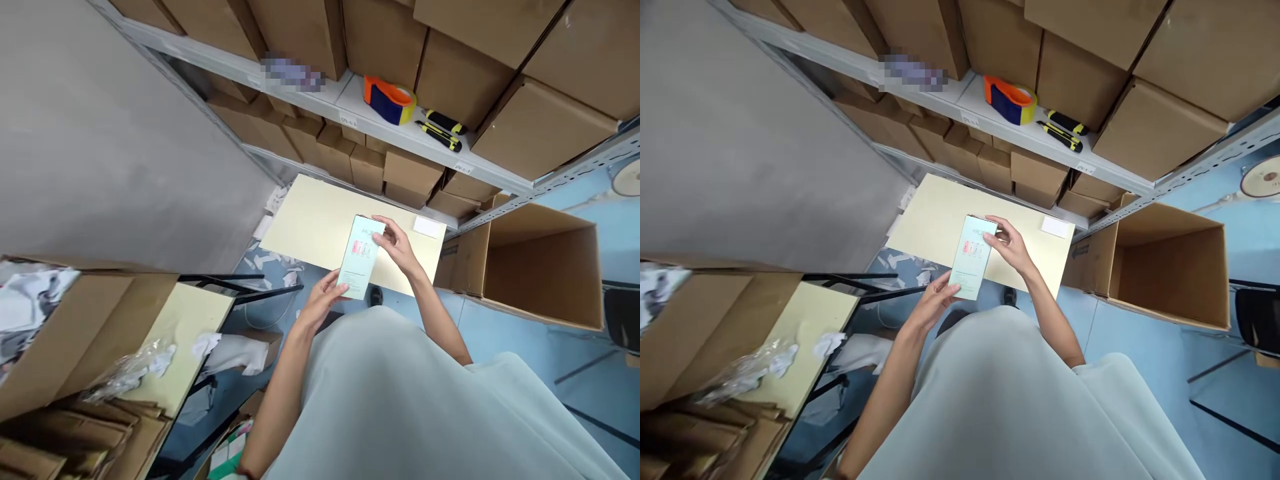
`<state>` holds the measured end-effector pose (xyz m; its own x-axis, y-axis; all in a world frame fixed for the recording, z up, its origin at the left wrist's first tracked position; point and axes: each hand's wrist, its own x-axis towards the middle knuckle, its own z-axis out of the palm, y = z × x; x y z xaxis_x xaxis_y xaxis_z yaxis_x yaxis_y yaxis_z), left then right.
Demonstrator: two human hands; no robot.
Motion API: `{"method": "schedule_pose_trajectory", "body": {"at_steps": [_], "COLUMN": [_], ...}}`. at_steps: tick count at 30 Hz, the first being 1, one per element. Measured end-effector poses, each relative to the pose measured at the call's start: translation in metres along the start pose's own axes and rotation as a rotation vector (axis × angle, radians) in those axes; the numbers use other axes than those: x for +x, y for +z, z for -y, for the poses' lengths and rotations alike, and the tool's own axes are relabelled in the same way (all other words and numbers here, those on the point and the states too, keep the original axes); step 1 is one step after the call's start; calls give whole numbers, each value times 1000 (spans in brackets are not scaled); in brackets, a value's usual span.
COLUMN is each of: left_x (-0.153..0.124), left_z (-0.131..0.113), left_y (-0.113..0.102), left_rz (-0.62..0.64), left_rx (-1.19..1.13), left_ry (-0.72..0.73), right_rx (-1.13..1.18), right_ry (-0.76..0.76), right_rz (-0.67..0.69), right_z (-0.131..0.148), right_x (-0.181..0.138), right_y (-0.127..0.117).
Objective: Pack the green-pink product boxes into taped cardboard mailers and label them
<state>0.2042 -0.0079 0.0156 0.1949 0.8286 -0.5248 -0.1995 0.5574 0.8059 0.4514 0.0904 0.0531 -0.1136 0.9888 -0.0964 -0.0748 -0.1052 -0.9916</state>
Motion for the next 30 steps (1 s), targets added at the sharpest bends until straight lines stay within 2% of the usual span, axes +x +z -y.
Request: {"method": "schedule_pose_trajectory", "body": {"at_steps": [2, 6, 11, 14, 19, 24, 27, 30], "left_x": [13, 40, 67, 79, 98, 110, 115, 120], "left_z": [-9, -29, -56, -74, -100, -118, -125, -126], "left_y": [-4, -18, -51, -80, -131, -164, -173, -175], "left_rz": [55, 61, 254, 329, 448, 642, 656, 562], "left_rx": [37, 118, 167, 140, 11, -69, -4, 104], "left_ry": [-12, 141, 160, 101, -100, -218, -197, -77], "right_rx": [0, -17, -78, -116, -39, 79, 44, -38], "right_ry": [15, 56, 50, 51, 69, 1, -20, -13], "right_rz": [-38, -155, -206, -202, -215, -265, -399, -507], "right_z": [-6, -16, -15, -6, 2, -2, -4, -4], "right_x": [9, 26, 47, 54, 63, 79, 88, 97], "right_y": [-1, 11, 40, 58, 91, 129, 145, 152]}}
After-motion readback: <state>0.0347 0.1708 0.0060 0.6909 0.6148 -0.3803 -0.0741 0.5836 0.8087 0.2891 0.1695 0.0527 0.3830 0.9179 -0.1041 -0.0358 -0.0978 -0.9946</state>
